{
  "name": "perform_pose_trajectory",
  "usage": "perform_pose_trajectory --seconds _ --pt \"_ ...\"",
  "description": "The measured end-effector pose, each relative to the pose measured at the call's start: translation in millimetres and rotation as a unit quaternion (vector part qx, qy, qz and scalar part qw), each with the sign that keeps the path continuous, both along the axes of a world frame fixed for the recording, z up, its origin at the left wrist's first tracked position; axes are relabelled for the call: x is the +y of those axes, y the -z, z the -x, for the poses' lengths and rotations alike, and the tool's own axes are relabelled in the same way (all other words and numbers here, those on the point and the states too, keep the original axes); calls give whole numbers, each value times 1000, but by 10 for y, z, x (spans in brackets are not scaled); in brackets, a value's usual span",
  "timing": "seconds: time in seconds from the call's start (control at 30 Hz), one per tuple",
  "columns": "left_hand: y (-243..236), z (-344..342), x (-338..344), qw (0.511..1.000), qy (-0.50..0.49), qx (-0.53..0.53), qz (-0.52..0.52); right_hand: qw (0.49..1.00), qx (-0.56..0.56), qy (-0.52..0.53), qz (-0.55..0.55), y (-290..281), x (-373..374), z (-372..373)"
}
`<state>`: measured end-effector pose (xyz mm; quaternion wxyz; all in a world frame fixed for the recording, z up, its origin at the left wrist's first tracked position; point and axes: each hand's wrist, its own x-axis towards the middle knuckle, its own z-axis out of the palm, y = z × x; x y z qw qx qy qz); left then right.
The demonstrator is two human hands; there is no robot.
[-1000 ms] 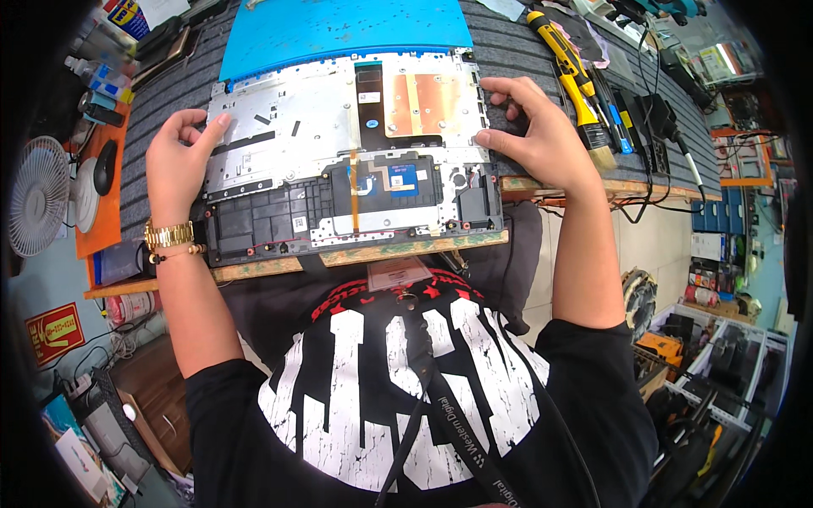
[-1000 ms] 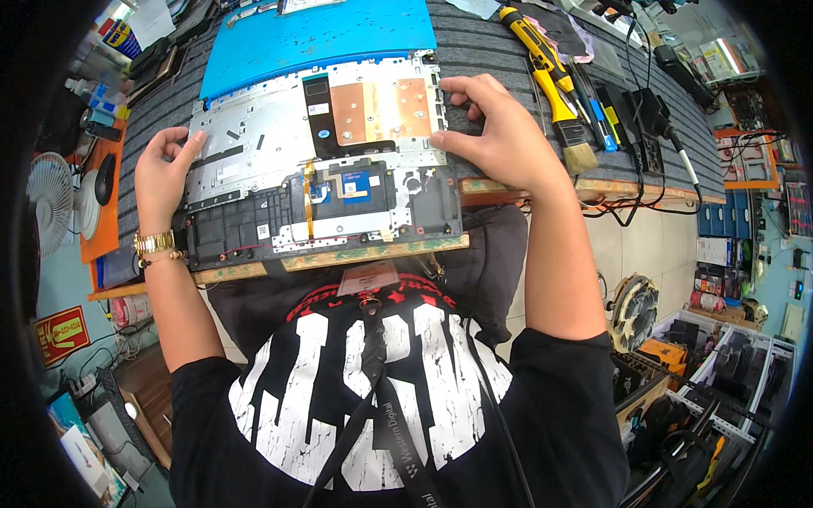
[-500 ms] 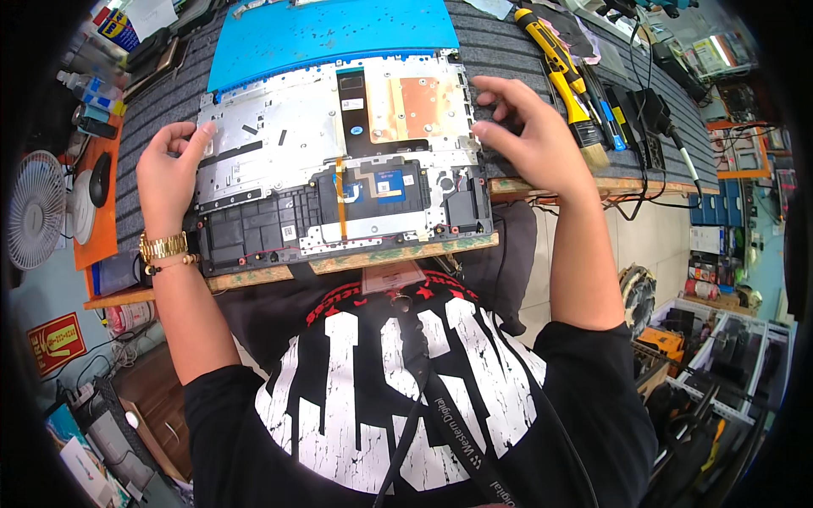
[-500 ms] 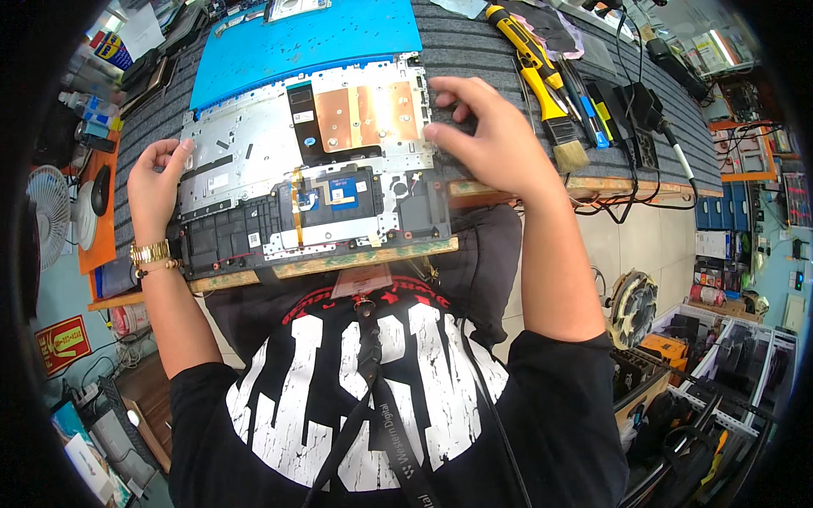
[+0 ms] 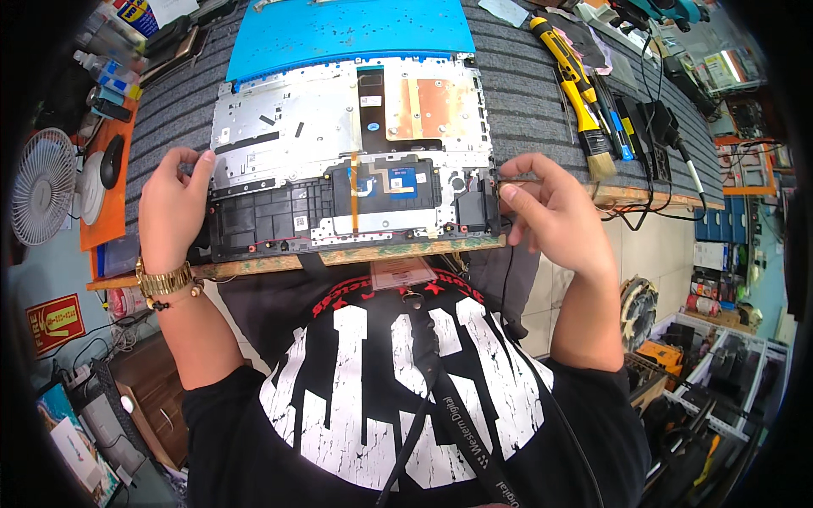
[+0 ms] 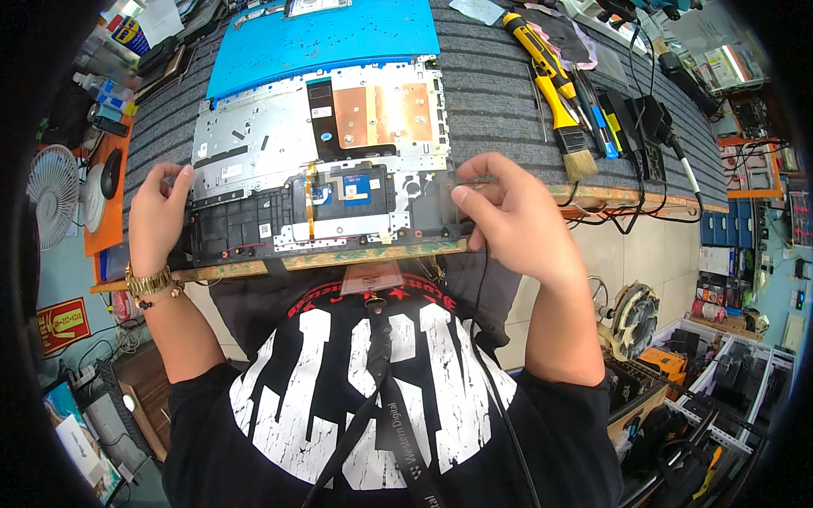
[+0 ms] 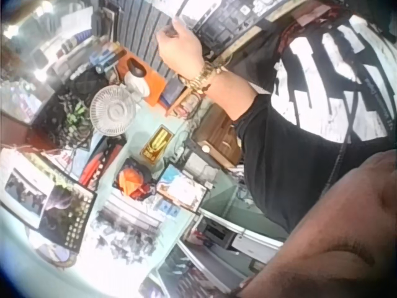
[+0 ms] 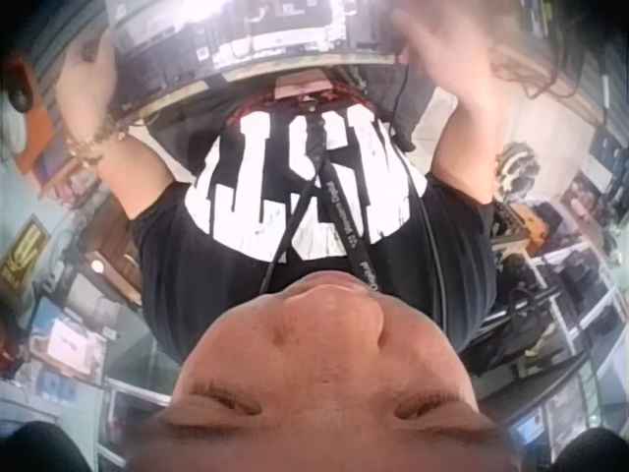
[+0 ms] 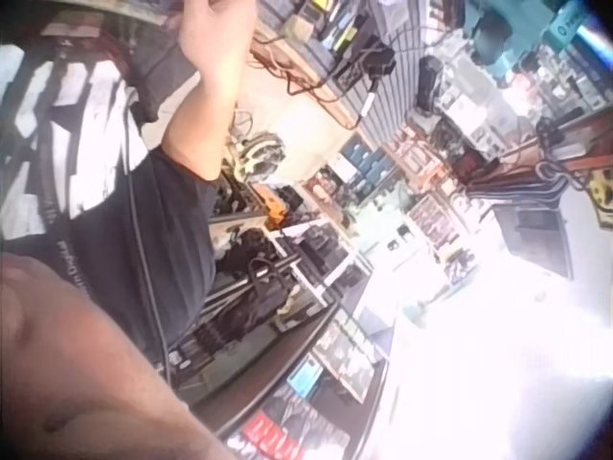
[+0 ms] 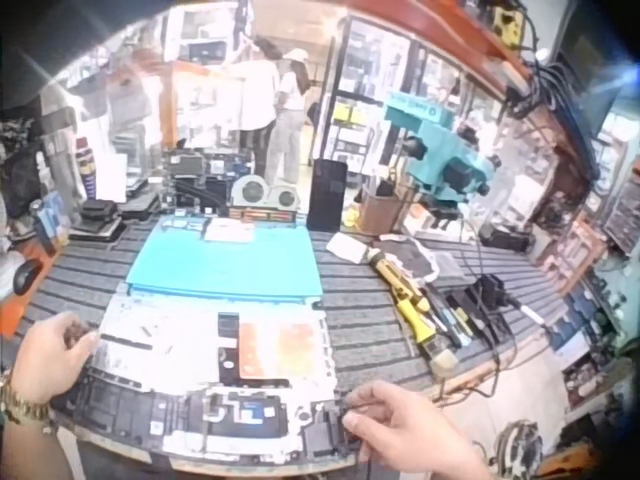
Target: The person aligns a metal frame onto a laptop component, presses it down by hand, and uses a soldering iron to melt several plastic points along the edges to secure the parts together.
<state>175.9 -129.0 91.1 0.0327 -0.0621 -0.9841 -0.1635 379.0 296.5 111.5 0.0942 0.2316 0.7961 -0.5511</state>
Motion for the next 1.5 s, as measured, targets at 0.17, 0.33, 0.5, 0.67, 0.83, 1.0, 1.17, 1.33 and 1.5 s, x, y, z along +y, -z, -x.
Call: perform_pose_trajectory --seconds 0.17,0.33,0.5,0.67,0.83,1.0,1.17,1.33,1.5 --pt "54 -112 -3 998 37 -2 -58 990 54 59 115 163 -36 37" --pt "96 27 -118 985 42 -59 -159 966 63 86 237 275 44 120" --pt "170 171 -207 964 70 -141 -214 975 82 61 198 413 32 231" --pt "319 61 -300 884 84 -179 -424 958 123 72 250 460 0 99" --pt "388 -233 -467 833 100 -145 -524 948 129 27 290 462 -19 -118" --pt "379 -467 -571 815 106 -132 -554 939 165 -8 301 480 -94 -256" --pt "344 -640 -581 782 107 -145 -597 927 169 -18 333 435 -151 -388" --pt "282 -758 -589 774 112 -174 -599 920 177 -48 346 369 -193 -453" --pt "317 -821 -611 808 101 -127 -567 916 194 -31 351 338 -276 -475"
